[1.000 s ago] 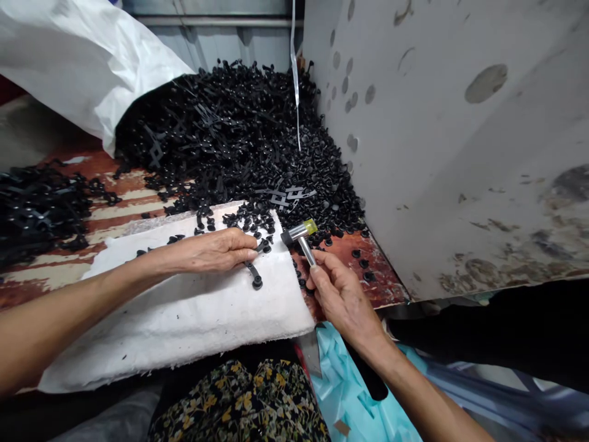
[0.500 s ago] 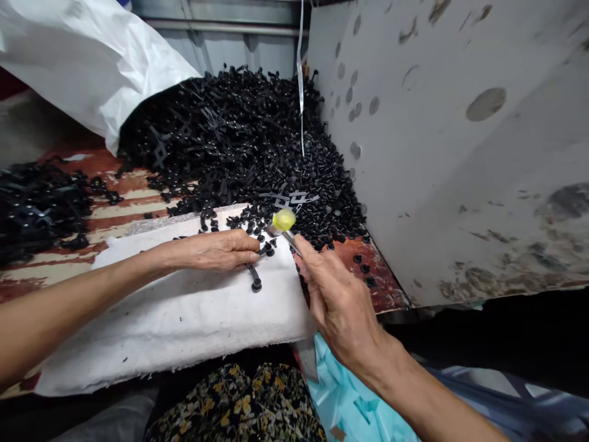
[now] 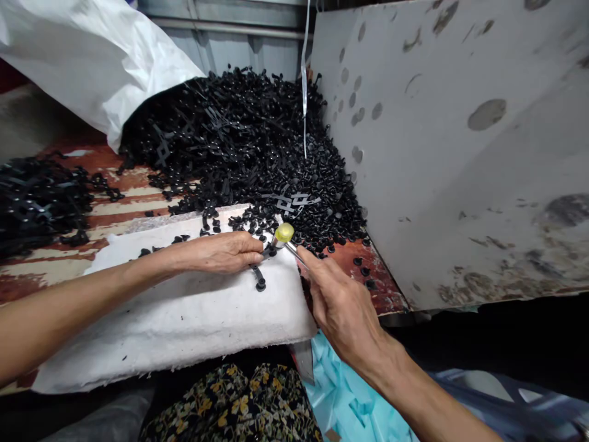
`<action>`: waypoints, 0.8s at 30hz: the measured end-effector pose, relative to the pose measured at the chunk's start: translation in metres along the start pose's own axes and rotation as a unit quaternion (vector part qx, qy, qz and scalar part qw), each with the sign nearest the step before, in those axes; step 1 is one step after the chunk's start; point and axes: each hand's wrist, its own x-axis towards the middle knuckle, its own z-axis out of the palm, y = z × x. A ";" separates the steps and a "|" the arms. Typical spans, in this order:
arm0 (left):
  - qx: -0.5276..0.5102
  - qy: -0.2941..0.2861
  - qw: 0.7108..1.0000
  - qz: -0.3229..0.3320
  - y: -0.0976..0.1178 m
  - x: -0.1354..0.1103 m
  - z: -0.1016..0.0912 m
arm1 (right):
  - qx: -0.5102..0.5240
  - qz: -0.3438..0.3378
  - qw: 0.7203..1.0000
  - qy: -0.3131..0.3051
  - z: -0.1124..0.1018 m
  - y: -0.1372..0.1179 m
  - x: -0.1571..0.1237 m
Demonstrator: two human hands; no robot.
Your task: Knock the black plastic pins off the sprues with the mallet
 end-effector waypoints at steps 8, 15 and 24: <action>-0.010 0.089 0.996 -0.004 0.012 -0.024 -0.001 | 0.284 0.274 0.918 -0.029 -0.012 -0.007 0.015; 0.044 0.395 0.882 -0.254 -0.035 -0.147 -0.084 | 0.521 0.474 0.708 0.061 -0.001 0.003 0.025; 0.263 0.395 0.860 -0.188 -0.084 -0.120 -0.061 | 0.508 0.463 0.724 0.053 0.007 0.008 0.014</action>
